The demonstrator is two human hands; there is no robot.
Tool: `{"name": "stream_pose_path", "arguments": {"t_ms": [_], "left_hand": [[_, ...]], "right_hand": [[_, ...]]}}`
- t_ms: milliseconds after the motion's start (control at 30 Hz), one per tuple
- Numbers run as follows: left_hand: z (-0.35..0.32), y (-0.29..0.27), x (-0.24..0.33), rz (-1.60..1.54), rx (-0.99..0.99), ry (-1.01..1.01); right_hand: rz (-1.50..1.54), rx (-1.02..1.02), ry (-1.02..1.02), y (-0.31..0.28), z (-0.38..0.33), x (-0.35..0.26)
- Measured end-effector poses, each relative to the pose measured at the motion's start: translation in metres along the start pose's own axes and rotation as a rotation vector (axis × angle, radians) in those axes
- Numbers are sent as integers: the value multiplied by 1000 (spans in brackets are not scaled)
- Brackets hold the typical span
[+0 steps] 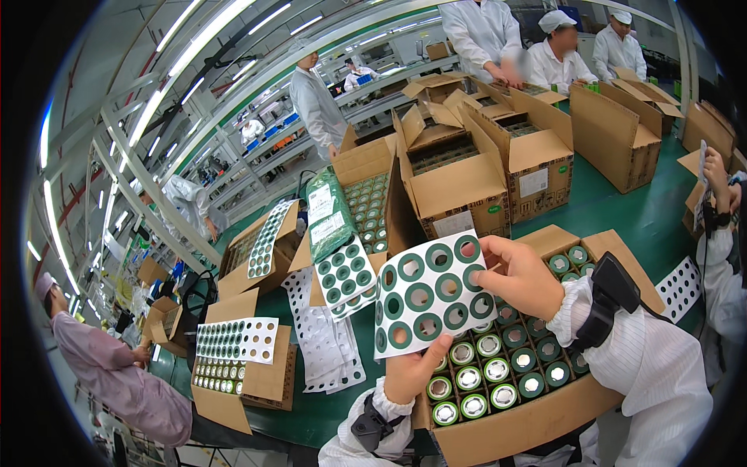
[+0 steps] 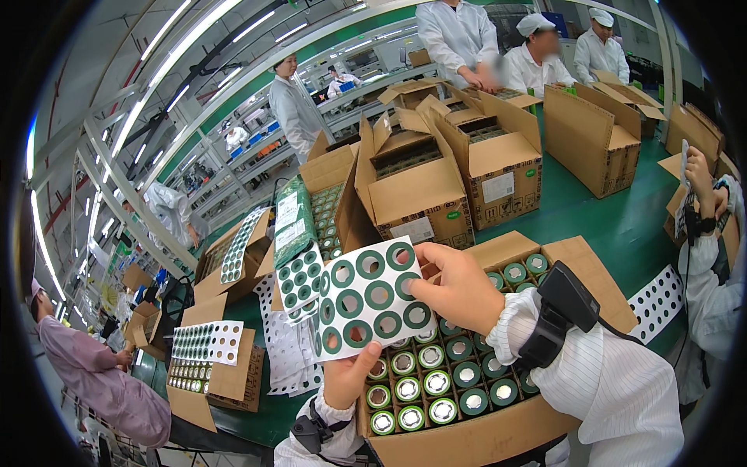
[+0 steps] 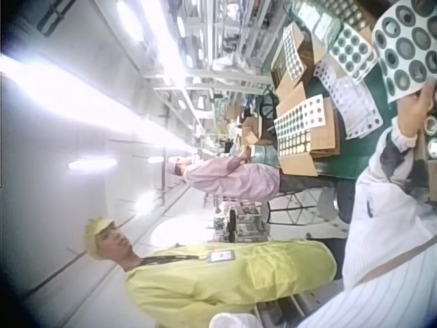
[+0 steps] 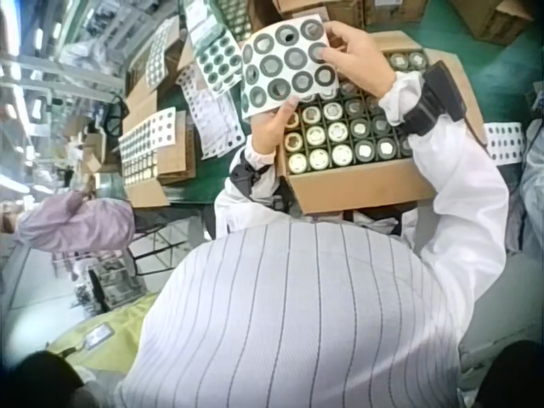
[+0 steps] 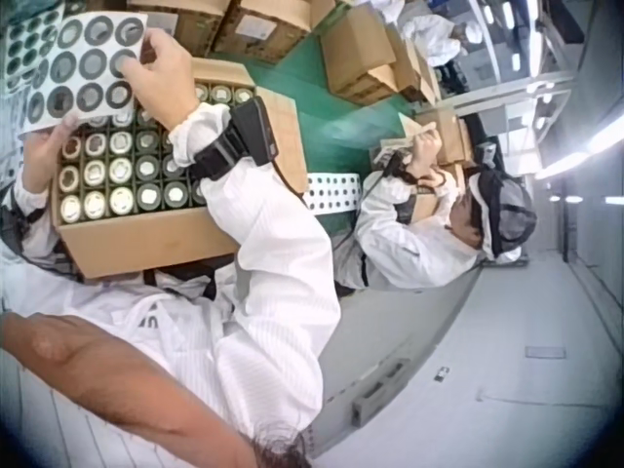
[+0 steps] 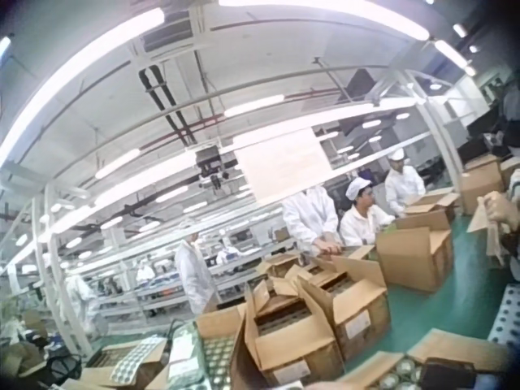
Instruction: Applying circular insulation stickers to the tops of battery cells in a box on a factory assembly line.
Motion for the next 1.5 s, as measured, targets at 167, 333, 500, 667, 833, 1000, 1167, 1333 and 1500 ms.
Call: {"name": "stream_pose_path", "arguments": {"t_ms": [167,333,500,667,833,1000,1167,1333,1500], "left_hand": [[4,-7,5,-325,191,37],[0,-2,10,-679,207,-66],[-4,5,7,-972,115,-140],[-6,4,9,-737,213,-153],[-3,-6,20,183,204,174],[-9,-9,5,74,161,48],[-8,-3,1,147,95,35],[-3,-3,12,110,134,287],[2,0,18,121,101,341]], "right_hand": [[139,-56,20,8,-1,3],[295,-141,31,16,-3,-3],[388,-214,3,21,-7,-10],[363,-247,3,20,-9,-11],[271,-137,-91,11,-6,-9],[218,-81,-91,17,-3,-9],[98,13,-21,6,-7,-9],[174,-11,-46,1,-9,-5],[197,-41,-55,-1,-11,3]]}}
Point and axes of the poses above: each hand's wrist, its own z-axis towards the middle knuckle, its own y-axis out of the palm, x = y × z, the point moved 6 cm from there along z, towards the middle knuckle, and after that the axes turned 7 degrees about y, right-handed, at the moved point
